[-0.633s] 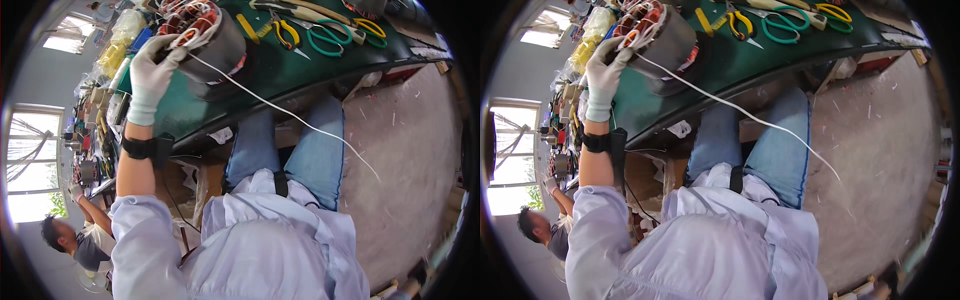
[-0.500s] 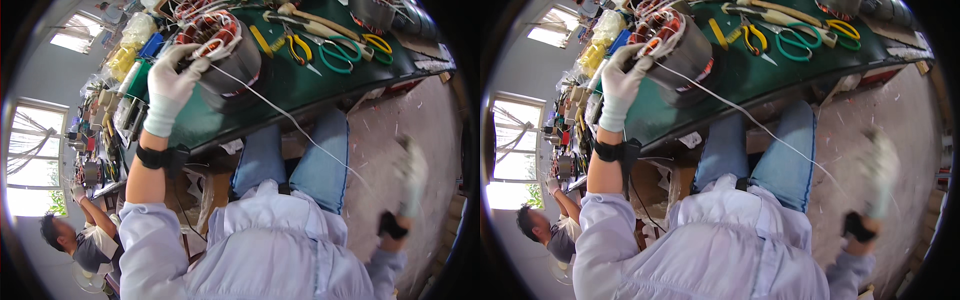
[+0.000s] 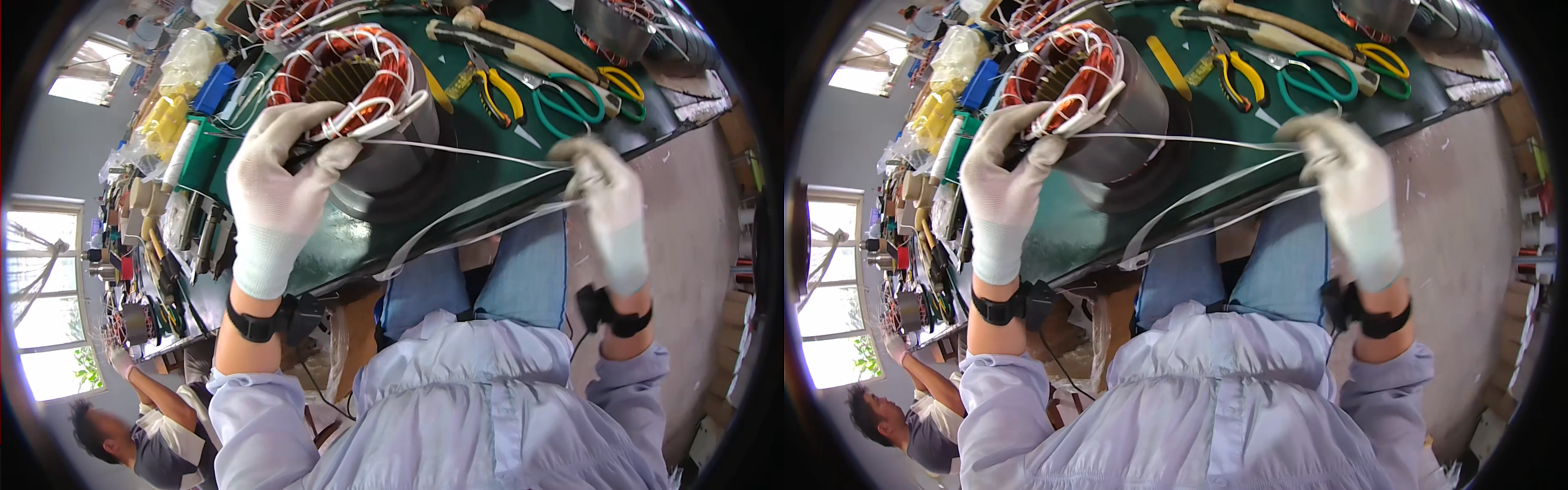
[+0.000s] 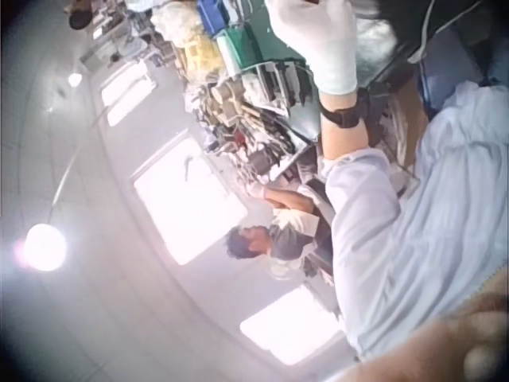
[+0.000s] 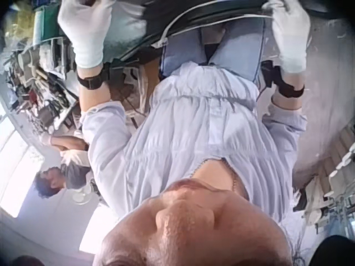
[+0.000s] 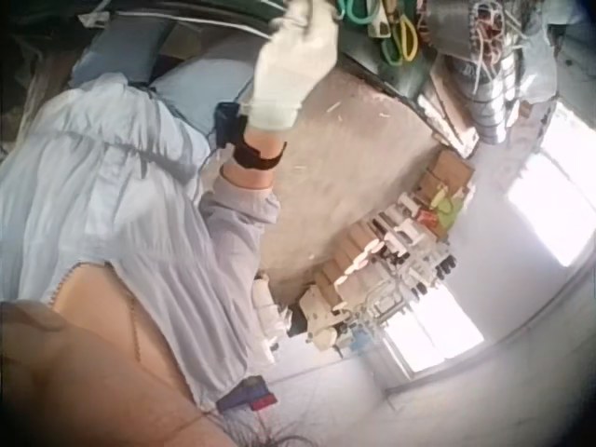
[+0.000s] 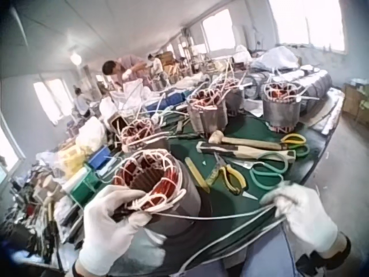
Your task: Tying and organizing copper coils within a motor stator core at a workbench.
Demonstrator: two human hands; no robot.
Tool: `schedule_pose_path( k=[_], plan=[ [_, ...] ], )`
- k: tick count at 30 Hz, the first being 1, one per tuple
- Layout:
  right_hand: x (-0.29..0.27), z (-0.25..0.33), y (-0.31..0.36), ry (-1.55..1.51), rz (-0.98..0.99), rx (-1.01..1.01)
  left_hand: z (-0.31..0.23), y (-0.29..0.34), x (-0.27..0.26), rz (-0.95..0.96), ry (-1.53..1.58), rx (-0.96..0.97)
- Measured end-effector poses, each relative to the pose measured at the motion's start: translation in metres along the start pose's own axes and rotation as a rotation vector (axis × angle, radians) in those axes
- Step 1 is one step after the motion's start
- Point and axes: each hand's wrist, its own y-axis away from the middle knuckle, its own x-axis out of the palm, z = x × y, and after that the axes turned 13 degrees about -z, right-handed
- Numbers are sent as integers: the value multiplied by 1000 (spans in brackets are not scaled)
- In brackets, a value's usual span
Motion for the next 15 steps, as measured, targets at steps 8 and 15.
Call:
schedule_pose_path(
  k=[8,15],
  plan=[
    [24,34,27,-348,237,340,-10,-7,-19,75,-382,200],
    [79,91,23,-486,775,440,-28,-21,-99,-345,-1078,594]
  ],
)
